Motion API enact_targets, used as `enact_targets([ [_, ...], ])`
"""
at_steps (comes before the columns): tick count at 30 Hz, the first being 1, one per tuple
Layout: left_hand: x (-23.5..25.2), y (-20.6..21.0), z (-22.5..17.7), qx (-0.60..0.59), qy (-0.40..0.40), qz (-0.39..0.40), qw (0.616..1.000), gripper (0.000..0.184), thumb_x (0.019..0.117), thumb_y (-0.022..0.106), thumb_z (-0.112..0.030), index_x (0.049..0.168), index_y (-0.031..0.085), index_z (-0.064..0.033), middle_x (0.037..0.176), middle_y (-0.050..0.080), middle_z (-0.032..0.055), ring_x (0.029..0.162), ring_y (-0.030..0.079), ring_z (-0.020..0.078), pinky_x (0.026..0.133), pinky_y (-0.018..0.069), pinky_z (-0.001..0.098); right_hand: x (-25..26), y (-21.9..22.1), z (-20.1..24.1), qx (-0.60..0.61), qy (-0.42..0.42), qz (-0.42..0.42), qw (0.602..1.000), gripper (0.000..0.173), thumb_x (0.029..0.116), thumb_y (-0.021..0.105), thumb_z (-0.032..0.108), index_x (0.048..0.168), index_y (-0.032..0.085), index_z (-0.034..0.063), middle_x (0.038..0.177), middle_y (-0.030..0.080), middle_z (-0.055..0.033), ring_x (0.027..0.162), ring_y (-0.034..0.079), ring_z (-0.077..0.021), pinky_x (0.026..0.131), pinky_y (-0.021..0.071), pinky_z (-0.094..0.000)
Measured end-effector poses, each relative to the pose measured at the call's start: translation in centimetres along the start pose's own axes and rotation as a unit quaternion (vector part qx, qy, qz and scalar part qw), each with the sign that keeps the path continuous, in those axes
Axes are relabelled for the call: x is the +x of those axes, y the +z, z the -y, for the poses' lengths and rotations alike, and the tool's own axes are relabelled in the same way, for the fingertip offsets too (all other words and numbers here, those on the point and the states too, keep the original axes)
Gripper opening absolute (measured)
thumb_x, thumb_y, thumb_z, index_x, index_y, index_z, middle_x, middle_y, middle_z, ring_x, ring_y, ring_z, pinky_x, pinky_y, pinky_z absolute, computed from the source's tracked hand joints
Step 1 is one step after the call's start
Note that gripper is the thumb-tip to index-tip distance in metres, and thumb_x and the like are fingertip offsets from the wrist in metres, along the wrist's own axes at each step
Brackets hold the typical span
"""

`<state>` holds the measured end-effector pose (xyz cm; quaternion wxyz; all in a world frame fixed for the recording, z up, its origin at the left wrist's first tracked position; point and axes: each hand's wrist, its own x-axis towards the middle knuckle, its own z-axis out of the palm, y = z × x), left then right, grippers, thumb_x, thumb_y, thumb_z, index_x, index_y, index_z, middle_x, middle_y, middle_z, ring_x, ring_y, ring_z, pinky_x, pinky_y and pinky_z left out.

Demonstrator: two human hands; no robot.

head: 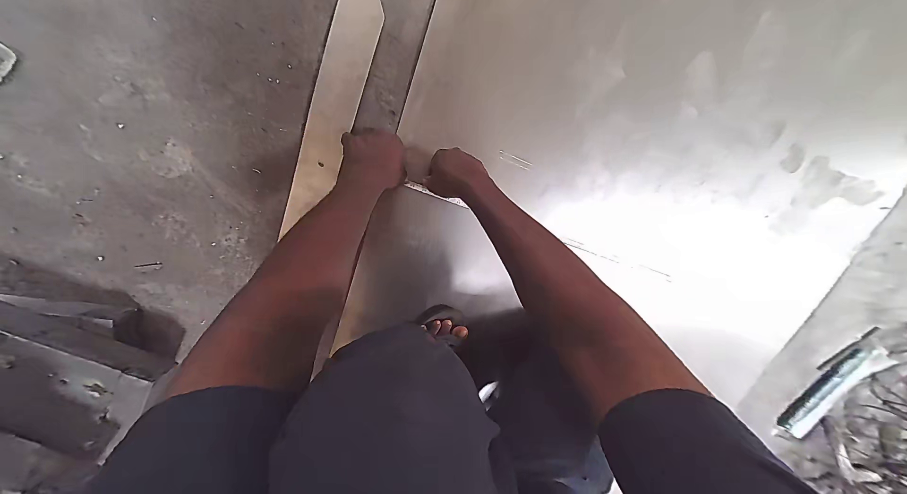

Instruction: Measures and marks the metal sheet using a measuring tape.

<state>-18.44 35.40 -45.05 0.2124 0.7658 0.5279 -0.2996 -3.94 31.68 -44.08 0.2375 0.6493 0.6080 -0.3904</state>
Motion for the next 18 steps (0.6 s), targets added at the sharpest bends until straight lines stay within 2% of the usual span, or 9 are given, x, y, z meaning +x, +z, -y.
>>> enact_targets([
  [3,-0.6,-0.2,-0.1,0.005,-0.001,-0.008,1.0,0.029,0.0947,0.066,-0.024,0.111,0.068,-0.0012,0.116,0.067,0.0283,0.107,0.065,0.0512,0.081,0.0474,0.0747,-1.9,-0.3,2.9,-0.02,0.063,-0.038,0.997,0.037,0.0862,0.068,0.044,0.094,0.069,0.0081,0.103,0.071,-0.016,0.097,0.07,-0.037,0.068,0.053,-0.0611],
  [4,-0.6,-0.2,-0.1,0.007,-0.003,-0.011,1.0,0.027,0.0958,0.065,-0.022,0.112,0.067,0.0002,0.116,0.066,0.0288,0.106,0.065,0.0516,0.081,0.0476,0.0747,-2.0,-0.6,3.5,-0.019,0.07,-0.046,0.996,0.039,0.0869,0.068,0.046,0.096,0.07,0.0076,0.105,0.072,-0.0165,0.099,0.07,-0.0375,0.069,0.0529,-0.0617],
  [6,-0.7,-0.1,-0.3,-0.002,-0.012,-0.005,1.0,0.04,0.0917,0.07,-0.035,0.115,0.068,-0.0022,0.123,0.066,0.0271,0.111,0.064,0.0501,0.086,0.0468,0.0755,-1.5,-1.6,3.2,-0.003,0.079,-0.08,0.994,0.038,0.0928,0.063,0.041,0.1,0.071,0.0046,0.11,0.071,-0.0192,0.104,0.069,-0.0396,0.074,0.0524,-0.0631],
  [8,-0.5,0.2,-0.3,-0.016,-0.018,0.0,1.0,0.046,0.0873,0.073,-0.044,0.118,0.07,-0.0092,0.125,0.067,0.0232,0.114,0.064,0.0478,0.089,0.0455,0.0766,-1.4,-3.9,2.0,0.032,0.119,-0.179,0.976,0.027,0.0969,0.057,0.026,0.107,0.073,0.0061,0.115,0.073,-0.0159,0.109,0.07,-0.0363,0.079,0.056,-0.0599],
  [10,0.2,-0.3,0.1,-0.021,-0.028,-0.013,0.999,0.049,0.0859,0.073,-0.05,0.116,0.071,-0.0112,0.12,0.069,0.0225,0.113,0.065,0.047,0.091,0.0455,0.076,-1.9,-6.7,0.1,0.046,0.131,-0.221,0.965,0.029,0.0991,0.055,0.03,0.112,0.07,0.0091,0.119,0.072,-0.0146,0.111,0.069,-0.0361,0.08,0.0554,-0.0606],
  [11,-0.2,0.2,0.0,-0.02,-0.026,-0.008,0.999,0.05,0.0869,0.072,-0.05,0.115,0.07,-0.0089,0.117,0.07,0.0245,0.111,0.065,0.0484,0.09,0.0455,0.0763,-3.2,-6.2,-1.1,0.039,0.129,-0.218,0.967,0.033,0.1018,0.052,0.035,0.113,0.069,0.0093,0.118,0.071,-0.0156,0.111,0.069,-0.0371,0.08,0.0548,-0.0614],
  [15,0.4,-0.2,-0.2,-0.003,-0.012,0.017,1.0,0.053,0.0879,0.071,-0.055,0.114,0.072,-0.0093,0.119,0.069,0.0245,0.114,0.063,0.0485,0.089,0.0446,0.0783,-9.2,0.4,-6.2,0.03,0.112,-0.146,0.982,0.046,0.1073,0.041,0.044,0.114,0.067,0.0056,0.109,0.071,-0.0231,0.104,0.069,-0.0449,0.074,0.0528,-0.0673],
  [17,0.3,0.0,0.0,0.011,-0.002,0.015,1.0,0.049,0.0873,0.07,-0.054,0.109,0.072,-0.0093,0.117,0.07,0.0234,0.111,0.065,0.0476,0.084,0.0464,0.0766,-11.8,6.2,-7.9,0.073,0.107,-0.068,0.989,0.047,0.1076,0.04,0.044,0.113,0.067,0.0066,0.107,0.071,-0.0231,0.103,0.069,-0.0447,0.076,0.0538,-0.0676],
  [18,0.1,0.1,0.1,0.01,0.004,0.013,1.0,0.048,0.0878,0.07,-0.053,0.108,0.072,-0.0096,0.116,0.07,0.0231,0.111,0.065,0.0467,0.083,0.0471,0.0761,-12.9,9.0,-8.5,0.095,0.095,-0.03,0.99,0.048,0.1086,0.039,0.044,0.115,0.068,0.0063,0.11,0.071,-0.0233,0.106,0.069,-0.0446,0.08,0.0537,-0.0678],
])
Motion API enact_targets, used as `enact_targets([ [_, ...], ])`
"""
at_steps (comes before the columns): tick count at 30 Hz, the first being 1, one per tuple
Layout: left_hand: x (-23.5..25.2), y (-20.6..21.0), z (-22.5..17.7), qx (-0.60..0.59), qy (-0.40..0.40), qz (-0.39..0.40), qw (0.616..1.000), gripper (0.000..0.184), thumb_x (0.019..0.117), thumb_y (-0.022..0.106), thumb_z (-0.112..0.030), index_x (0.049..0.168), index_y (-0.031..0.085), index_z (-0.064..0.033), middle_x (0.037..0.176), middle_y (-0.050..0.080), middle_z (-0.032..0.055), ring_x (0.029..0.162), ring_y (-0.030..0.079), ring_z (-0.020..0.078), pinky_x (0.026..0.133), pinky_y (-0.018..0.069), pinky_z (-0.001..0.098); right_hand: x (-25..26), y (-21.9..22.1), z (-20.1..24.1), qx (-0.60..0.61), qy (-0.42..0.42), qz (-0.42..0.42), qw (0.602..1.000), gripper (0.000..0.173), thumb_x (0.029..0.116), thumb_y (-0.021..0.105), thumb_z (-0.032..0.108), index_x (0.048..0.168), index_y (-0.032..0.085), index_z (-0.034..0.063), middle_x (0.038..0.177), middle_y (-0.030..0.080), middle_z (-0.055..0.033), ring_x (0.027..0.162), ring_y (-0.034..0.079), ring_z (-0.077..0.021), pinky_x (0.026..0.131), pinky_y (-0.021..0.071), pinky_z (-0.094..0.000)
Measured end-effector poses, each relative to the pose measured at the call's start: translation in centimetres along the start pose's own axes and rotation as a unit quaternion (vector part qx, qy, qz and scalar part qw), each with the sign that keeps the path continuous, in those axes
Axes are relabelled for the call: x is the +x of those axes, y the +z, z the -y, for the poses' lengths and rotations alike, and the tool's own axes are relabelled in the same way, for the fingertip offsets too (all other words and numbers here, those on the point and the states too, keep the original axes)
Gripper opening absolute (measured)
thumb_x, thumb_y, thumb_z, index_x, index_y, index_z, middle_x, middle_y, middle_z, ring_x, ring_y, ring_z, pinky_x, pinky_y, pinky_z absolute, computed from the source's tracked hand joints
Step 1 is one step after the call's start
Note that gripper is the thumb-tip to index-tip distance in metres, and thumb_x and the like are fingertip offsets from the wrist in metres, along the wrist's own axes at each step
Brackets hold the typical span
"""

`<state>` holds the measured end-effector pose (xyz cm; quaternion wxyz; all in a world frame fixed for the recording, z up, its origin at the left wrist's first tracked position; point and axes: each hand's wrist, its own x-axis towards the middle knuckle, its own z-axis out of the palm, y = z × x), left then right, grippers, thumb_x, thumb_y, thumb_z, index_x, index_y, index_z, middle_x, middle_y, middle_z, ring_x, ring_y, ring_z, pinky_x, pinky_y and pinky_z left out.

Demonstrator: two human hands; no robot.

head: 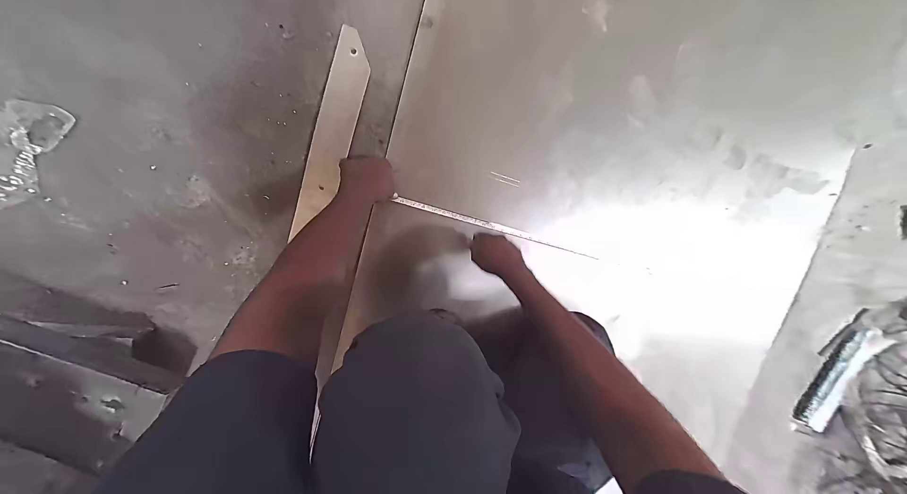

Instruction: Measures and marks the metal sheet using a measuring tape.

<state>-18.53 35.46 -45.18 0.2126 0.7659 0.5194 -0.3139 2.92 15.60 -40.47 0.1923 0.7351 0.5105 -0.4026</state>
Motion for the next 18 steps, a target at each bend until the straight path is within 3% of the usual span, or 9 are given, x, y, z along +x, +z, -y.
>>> enact_targets([
  [4,-2.5,0.7,0.7,-0.067,0.062,0.0,0.996,0.045,0.0942,0.066,-0.049,0.117,0.071,-0.0106,0.117,0.071,0.0206,0.111,0.067,0.0441,0.086,0.0504,0.0733,-3.2,5.9,-3.3,0.023,0.01,0.1,0.995,0.048,0.1103,0.037,0.042,0.136,0.064,0.0119,0.13,0.068,-0.0202,0.123,0.064,-0.0401,0.1,0.0498,-0.0653],
  [7,-7.3,2.3,1.9,-0.15,0.063,0.002,0.987,0.044,0.0933,0.069,-0.051,0.111,0.072,-0.0108,0.108,0.072,0.0182,0.106,0.068,0.0405,0.09,0.0506,0.0698,-4.2,7.4,-4.5,0.032,0.031,0.087,0.995,0.05,0.1106,0.036,0.044,0.134,0.063,0.0095,0.13,0.067,-0.0205,0.124,0.063,-0.04,0.1,0.0498,-0.064],
  [11,-14.8,7.6,5.3,-0.262,0.015,0.012,0.965,0.037,0.093,0.073,-0.047,0.099,0.075,-0.0108,0.095,0.073,0.0159,0.094,0.07,0.038,0.084,0.0532,0.068,-4.6,7.6,-4.0,0.02,0.057,0.071,0.996,0.051,0.1095,0.038,0.047,0.127,0.066,0.0075,0.125,0.069,-0.021,0.121,0.065,-0.0402,0.096,0.0514,-0.0646],
  [14,-18.3,11.1,8.3,-0.332,-0.034,0.058,0.941,0.041,0.0965,0.069,-0.046,0.104,0.074,-0.0064,0.096,0.071,0.0164,0.094,0.068,0.0339,0.088,0.0523,0.0617,-4.2,7.8,-3.5,0.012,0.071,0.058,0.996,0.053,0.1086,0.038,0.051,0.124,0.068,0.0103,0.125,0.07,-0.0186,0.12,0.066,-0.0386,0.095,0.0518,-0.0636],
  [16,-20.2,13.1,10.4,-0.368,-0.063,0.04,0.927,0.041,0.0957,0.071,-0.044,0.103,0.073,-0.0037,0.092,0.07,0.0161,0.087,0.067,0.0317,0.084,0.0529,0.0584,-3.9,7.8,-3.4,0.007,0.066,0.055,0.996,0.053,0.109,0.036,0.05,0.125,0.068,0.0101,0.125,0.07,-0.0187,0.12,0.066,-0.0387,0.095,0.0522,-0.0634],
  [18,-21.5,14.6,12.0,-0.388,-0.101,0.02,0.916,0.041,0.095,0.072,-0.043,0.11,0.073,-0.0042,0.098,0.072,0.0162,0.093,0.069,0.0312,0.089,0.0537,0.0579,-4.2,8.2,-3.5,0.005,0.057,0.052,0.997,0.053,0.1097,0.036,0.048,0.125,0.067,0.0077,0.125,0.069,-0.0204,0.12,0.065,-0.0395,0.095,0.0521,-0.0629],
])
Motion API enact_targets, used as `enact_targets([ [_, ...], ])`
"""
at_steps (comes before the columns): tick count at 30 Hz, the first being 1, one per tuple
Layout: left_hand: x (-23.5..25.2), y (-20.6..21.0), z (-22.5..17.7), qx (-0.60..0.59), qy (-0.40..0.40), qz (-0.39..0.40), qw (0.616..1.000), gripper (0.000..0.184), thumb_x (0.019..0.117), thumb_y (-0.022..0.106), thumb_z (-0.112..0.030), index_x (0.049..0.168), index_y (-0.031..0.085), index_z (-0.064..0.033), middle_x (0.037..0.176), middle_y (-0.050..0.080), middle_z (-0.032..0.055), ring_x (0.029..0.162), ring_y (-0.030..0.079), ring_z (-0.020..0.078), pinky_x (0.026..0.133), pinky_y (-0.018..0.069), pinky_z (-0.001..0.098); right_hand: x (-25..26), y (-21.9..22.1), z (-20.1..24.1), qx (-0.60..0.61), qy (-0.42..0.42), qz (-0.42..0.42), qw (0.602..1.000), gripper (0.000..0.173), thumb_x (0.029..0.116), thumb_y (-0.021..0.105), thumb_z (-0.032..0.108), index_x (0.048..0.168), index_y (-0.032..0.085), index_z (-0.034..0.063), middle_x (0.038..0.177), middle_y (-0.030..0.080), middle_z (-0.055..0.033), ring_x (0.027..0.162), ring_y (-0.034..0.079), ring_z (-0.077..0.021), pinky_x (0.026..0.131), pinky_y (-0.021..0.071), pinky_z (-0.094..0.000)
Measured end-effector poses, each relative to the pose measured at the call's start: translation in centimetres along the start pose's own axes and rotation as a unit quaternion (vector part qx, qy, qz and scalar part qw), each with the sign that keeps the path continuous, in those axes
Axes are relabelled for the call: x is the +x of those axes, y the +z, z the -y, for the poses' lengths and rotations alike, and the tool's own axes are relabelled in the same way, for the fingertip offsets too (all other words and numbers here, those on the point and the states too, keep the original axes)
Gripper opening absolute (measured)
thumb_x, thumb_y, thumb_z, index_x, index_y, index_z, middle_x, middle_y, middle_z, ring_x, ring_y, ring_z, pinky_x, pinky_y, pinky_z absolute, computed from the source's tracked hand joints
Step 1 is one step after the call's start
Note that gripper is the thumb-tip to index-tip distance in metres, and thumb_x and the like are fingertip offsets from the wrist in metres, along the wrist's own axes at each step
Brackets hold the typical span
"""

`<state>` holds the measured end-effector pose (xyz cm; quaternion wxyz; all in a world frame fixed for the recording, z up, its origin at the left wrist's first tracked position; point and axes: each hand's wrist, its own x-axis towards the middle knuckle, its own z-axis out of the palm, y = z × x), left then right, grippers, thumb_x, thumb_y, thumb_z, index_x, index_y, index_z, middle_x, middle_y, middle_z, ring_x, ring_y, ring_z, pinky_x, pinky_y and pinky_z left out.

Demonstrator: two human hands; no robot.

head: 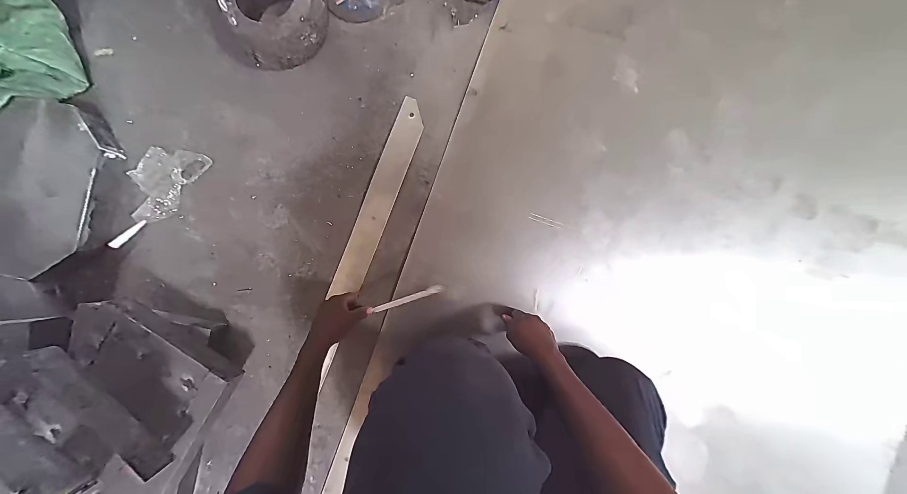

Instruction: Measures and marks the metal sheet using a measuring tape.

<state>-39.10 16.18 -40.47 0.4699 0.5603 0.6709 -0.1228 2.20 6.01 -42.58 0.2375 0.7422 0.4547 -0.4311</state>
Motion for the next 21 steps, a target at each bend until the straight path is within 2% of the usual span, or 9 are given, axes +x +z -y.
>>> enact_targets([
  [2,-0.1,-0.7,0.8,-0.032,-0.023,-0.049,0.998,0.049,0.0921,0.076,-0.044,0.118,0.07,-0.0031,0.107,0.073,0.0177,0.1,0.07,0.0325,0.095,0.0544,0.0582,-0.3,-0.1,0.0,0.009,-0.009,-0.007,1.0,0.053,0.1101,0.037,0.046,0.127,0.067,0.0062,0.125,0.069,-0.022,0.121,0.065,-0.0407,0.097,0.0517,-0.0627],
  [4,0.5,-1.6,0.5,-0.023,-0.042,-0.099,0.994,0.063,0.0861,0.08,-0.049,0.128,0.065,-0.0047,0.111,0.072,0.0175,0.103,0.071,0.0334,0.095,0.0549,0.0587,-0.1,-0.2,0.1,0.013,-0.014,-0.016,1.0,0.052,0.1097,0.038,0.046,0.126,0.067,0.0069,0.125,0.069,-0.0204,0.121,0.066,-0.0385,0.098,0.0521,-0.0607],
  [6,1.1,-1.5,-0.6,0.055,-0.064,-0.133,0.988,0.078,0.0817,0.081,-0.057,0.137,0.059,-0.006,0.12,0.069,0.0212,0.109,0.068,0.0394,0.095,0.0525,0.0637,-0.1,0.1,0.0,0.011,-0.012,-0.012,1.0,0.051,0.1098,0.037,0.045,0.124,0.067,0.006,0.124,0.07,-0.02,0.121,0.066,-0.0373,0.098,0.0525,-0.0592],
  [8,1.9,-1.3,-2.2,0.155,-0.098,-0.139,0.973,0.09,0.0821,0.076,-0.064,0.146,0.052,-0.0049,0.138,0.061,0.0245,0.122,0.063,0.0434,0.099,0.0503,0.0661,-0.2,0.0,0.0,0.013,-0.009,-0.008,1.0,0.051,0.11,0.037,0.045,0.124,0.066,0.0052,0.124,0.069,-0.02,0.121,0.066,-0.0368,0.098,0.0525,-0.0588],
  [13,3.1,0.8,-3.9,0.24,-0.116,-0.151,0.952,0.082,0.0853,0.073,-0.059,0.142,0.057,-0.0016,0.147,0.053,0.0267,0.133,0.054,0.0462,0.103,0.0453,0.0691,-0.3,0.4,-0.1,0.032,-0.007,-0.016,0.999,0.051,0.1099,0.036,0.045,0.125,0.066,0.0066,0.126,0.069,-0.0188,0.123,0.065,-0.036,0.099,0.052,-0.0585],
  [15,3.4,1.2,-3.5,0.234,-0.103,-0.168,0.952,0.074,0.0846,0.075,-0.056,0.138,0.061,-0.0062,0.149,0.052,0.0249,0.137,0.049,0.0459,0.105,0.0418,0.0713,-0.4,0.4,-0.2,0.036,-0.006,-0.017,0.999,0.051,0.1102,0.036,0.045,0.126,0.065,0.0065,0.127,0.068,-0.019,0.124,0.064,-0.036,0.1,0.0518,-0.0582],
  [17,4.2,1.4,-2.5,0.235,-0.089,-0.193,0.949,0.067,0.0841,0.076,-0.055,0.134,0.066,-0.0117,0.144,0.057,0.0223,0.134,0.053,0.045,0.102,0.0435,0.0731,-0.5,0.4,-0.1,0.049,-0.012,-0.025,0.998,0.049,0.1095,0.038,0.044,0.126,0.066,0.0078,0.127,0.068,-0.0185,0.123,0.064,-0.0362,0.1,0.0519,-0.0589],
  [18,5.0,1.6,-1.7,0.235,-0.088,-0.202,0.947,0.067,0.0827,0.077,-0.056,0.133,0.066,-0.0124,0.141,0.06,0.0221,0.131,0.056,0.0445,0.099,0.045,0.0736,-0.5,0.4,-0.2,0.057,-0.015,-0.027,0.998,0.049,0.1091,0.038,0.044,0.127,0.066,0.0083,0.127,0.068,-0.0185,0.123,0.064,-0.0364,0.099,0.0518,-0.0594],
  [21,6.2,1.1,-1.8,0.216,-0.119,-0.18,0.952,0.086,0.0755,0.083,-0.058,0.136,0.06,-0.0016,0.136,0.06,0.028,0.126,0.059,0.0469,0.098,0.0454,0.0736,-0.6,0.5,-0.6,0.07,-0.014,-0.026,0.997,0.049,0.1094,0.037,0.043,0.13,0.065,0.0086,0.132,0.067,-0.0185,0.126,0.063,-0.037,0.1,0.051,-0.0606],
])
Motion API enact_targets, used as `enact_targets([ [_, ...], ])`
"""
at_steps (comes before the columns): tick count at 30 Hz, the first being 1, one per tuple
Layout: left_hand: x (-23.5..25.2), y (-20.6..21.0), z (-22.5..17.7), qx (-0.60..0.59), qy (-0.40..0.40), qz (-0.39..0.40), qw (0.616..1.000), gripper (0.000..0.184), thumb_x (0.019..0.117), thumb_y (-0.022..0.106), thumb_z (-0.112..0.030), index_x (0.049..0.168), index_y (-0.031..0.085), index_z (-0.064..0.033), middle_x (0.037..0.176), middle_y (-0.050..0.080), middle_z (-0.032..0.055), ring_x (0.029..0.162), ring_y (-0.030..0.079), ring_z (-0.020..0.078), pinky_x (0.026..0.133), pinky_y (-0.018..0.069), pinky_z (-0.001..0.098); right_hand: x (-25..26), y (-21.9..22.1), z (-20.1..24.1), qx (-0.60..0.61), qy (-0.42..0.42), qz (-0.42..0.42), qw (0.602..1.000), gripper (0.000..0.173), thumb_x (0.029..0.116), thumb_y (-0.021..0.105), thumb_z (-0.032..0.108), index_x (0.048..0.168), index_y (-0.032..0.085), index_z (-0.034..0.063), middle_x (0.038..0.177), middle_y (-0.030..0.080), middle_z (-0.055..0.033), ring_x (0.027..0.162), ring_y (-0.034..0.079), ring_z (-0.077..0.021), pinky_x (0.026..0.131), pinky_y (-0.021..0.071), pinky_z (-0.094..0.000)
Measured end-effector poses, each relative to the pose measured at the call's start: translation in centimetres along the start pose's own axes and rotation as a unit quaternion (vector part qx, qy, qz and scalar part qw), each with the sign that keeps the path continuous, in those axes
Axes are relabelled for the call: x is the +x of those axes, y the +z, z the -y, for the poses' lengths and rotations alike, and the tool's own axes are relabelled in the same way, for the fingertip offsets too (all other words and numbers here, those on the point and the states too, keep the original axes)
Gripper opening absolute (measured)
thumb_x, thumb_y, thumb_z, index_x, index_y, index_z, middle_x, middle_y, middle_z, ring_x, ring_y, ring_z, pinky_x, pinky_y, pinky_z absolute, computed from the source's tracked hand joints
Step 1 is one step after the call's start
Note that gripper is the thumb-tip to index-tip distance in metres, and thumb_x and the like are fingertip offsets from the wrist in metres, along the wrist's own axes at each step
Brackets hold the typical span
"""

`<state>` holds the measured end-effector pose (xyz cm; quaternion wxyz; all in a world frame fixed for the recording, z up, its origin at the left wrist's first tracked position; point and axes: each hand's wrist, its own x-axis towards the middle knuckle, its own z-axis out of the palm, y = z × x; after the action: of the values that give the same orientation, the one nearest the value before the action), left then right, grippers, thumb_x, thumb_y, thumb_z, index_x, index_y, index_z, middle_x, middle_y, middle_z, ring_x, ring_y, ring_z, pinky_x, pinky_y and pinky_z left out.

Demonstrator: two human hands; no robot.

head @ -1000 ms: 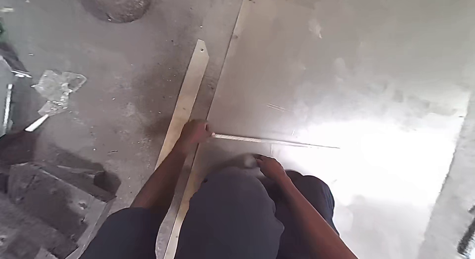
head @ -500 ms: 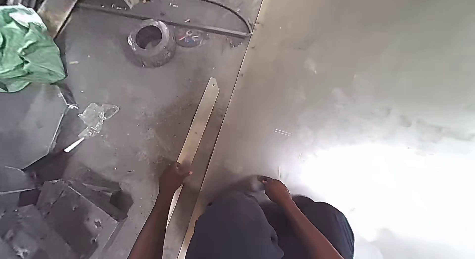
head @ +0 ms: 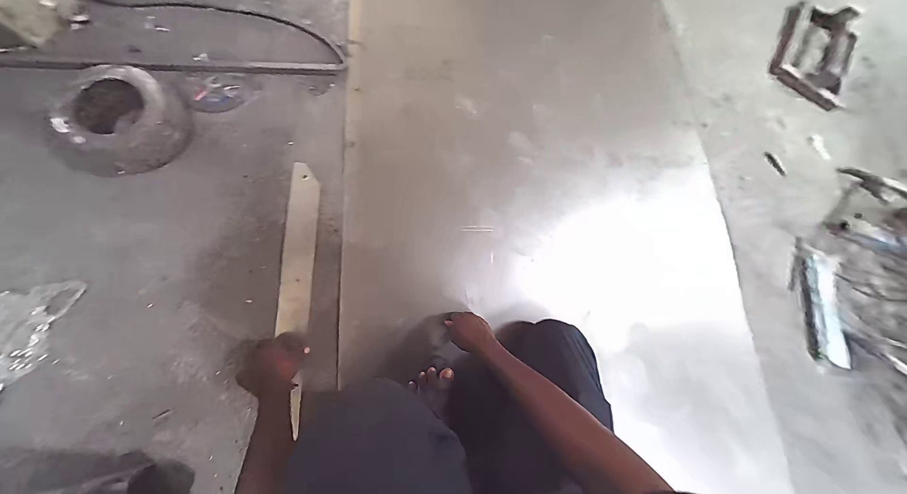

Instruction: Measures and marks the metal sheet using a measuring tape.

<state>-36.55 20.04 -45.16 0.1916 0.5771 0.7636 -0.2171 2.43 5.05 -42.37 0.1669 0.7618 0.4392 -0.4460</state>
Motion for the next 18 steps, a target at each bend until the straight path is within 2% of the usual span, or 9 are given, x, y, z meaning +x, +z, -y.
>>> enact_targets([
  [4,3.2,1.0,2.0,-0.009,0.024,0.012,1.0,0.1,0.0675,0.087,-0.063,0.139,0.058,0.0001,0.138,0.059,0.0301,0.129,0.056,0.0481,0.1,0.0439,0.0741,0.2,0.5,-0.2,0.018,-0.002,-0.006,1.0,0.05,0.1093,0.037,0.044,0.127,0.066,0.0074,0.13,0.067,-0.019,0.124,0.063,-0.0384,0.097,0.0517,-0.0629],
  [7,5.3,0.8,2.1,-0.031,0.077,0.015,0.996,0.098,0.0748,0.082,-0.065,0.14,0.056,0.0026,0.139,0.057,0.033,0.132,0.053,0.05,0.106,0.0421,0.072,0.1,0.8,-0.6,0.041,-0.01,-0.013,0.999,0.048,0.1099,0.038,0.042,0.131,0.065,0.0076,0.134,0.065,-0.0197,0.126,0.062,-0.0397,0.098,0.0511,-0.0642],
  [8,5.6,0.4,1.3,-0.034,0.075,0.002,0.997,0.105,0.0747,0.082,-0.067,0.144,0.051,0.0051,0.141,0.054,0.0348,0.134,0.051,0.051,0.107,0.0411,0.0715,0.1,0.9,-0.8,0.05,-0.01,-0.014,0.999,0.048,0.1099,0.039,0.042,0.133,0.064,0.008,0.135,0.064,-0.0197,0.127,0.061,-0.04,0.098,0.0507,-0.0645],
  [10,6.5,0.2,-0.4,-0.04,0.086,-0.031,0.995,0.11,0.0718,0.086,-0.063,0.147,0.045,0.0071,0.141,0.053,0.0358,0.133,0.051,0.0507,0.107,0.0426,0.0695,-0.1,0.9,-1.1,0.062,-0.015,-0.02,0.998,0.047,0.1096,0.04,0.041,0.134,0.064,0.0088,0.135,0.064,-0.0198,0.126,0.062,-0.0403,0.097,0.0513,-0.0646],
  [12,6.3,-1.1,-2.1,-0.038,0.097,-0.03,0.994,0.108,0.0724,0.09,-0.051,0.147,0.041,0.0095,0.143,0.05,0.0366,0.136,0.049,0.0504,0.11,0.0418,0.067,-0.6,0.6,-1.0,0.075,-0.009,-0.014,0.997,0.045,0.1096,0.041,0.04,0.133,0.064,0.0082,0.135,0.064,-0.0206,0.126,0.061,-0.0413,0.097,0.0506,-0.0659],
  [13,6.4,-1.5,-2.5,-0.028,0.097,-0.03,0.994,0.108,0.0713,0.09,-0.051,0.147,0.041,0.0096,0.145,0.048,0.036,0.137,0.048,0.0494,0.11,0.0418,0.0659,-0.7,0.4,-0.9,0.077,-0.004,-0.009,0.997,0.045,0.1094,0.042,0.04,0.132,0.064,0.0075,0.135,0.064,-0.021,0.126,0.061,-0.042,0.096,0.0503,-0.0668],
  [16,10.3,1.0,-0.7,0.021,0.117,-0.076,0.99,0.118,0.0611,0.089,-0.063,0.148,0.044,0.0029,0.145,0.051,0.032,0.133,0.052,0.0474,0.106,0.0449,0.0678,-0.7,0.4,-0.9,0.085,-0.004,-0.011,0.996,0.043,0.1079,0.045,0.038,0.126,0.067,0.0066,0.13,0.066,-0.0211,0.122,0.063,-0.0423,0.091,0.0522,-0.0678],
  [17,11.1,1.4,-0.2,0.042,0.124,-0.087,0.988,0.12,0.059,0.086,-0.07,0.147,0.046,0.001,0.142,0.054,0.0308,0.13,0.055,0.0467,0.104,0.0456,0.0683,-0.8,0.2,-0.8,0.088,-0.01,-0.017,0.996,0.041,0.107,0.047,0.038,0.124,0.067,0.0066,0.128,0.067,-0.0207,0.119,0.064,-0.0417,0.089,0.0533,-0.0672],
  [18,11.1,0.9,-0.2,0.044,0.12,-0.076,0.989,0.119,0.0605,0.086,-0.07,0.147,0.047,0.0011,0.141,0.055,0.0305,0.13,0.055,0.0462,0.106,0.0449,0.0679,-1.0,-0.2,-0.5,0.097,-0.021,-0.025,0.995,0.04,0.1071,0.047,0.037,0.124,0.067,0.0064,0.127,0.067,-0.0204,0.119,0.065,-0.041,0.089,0.0536,-0.0662],
])
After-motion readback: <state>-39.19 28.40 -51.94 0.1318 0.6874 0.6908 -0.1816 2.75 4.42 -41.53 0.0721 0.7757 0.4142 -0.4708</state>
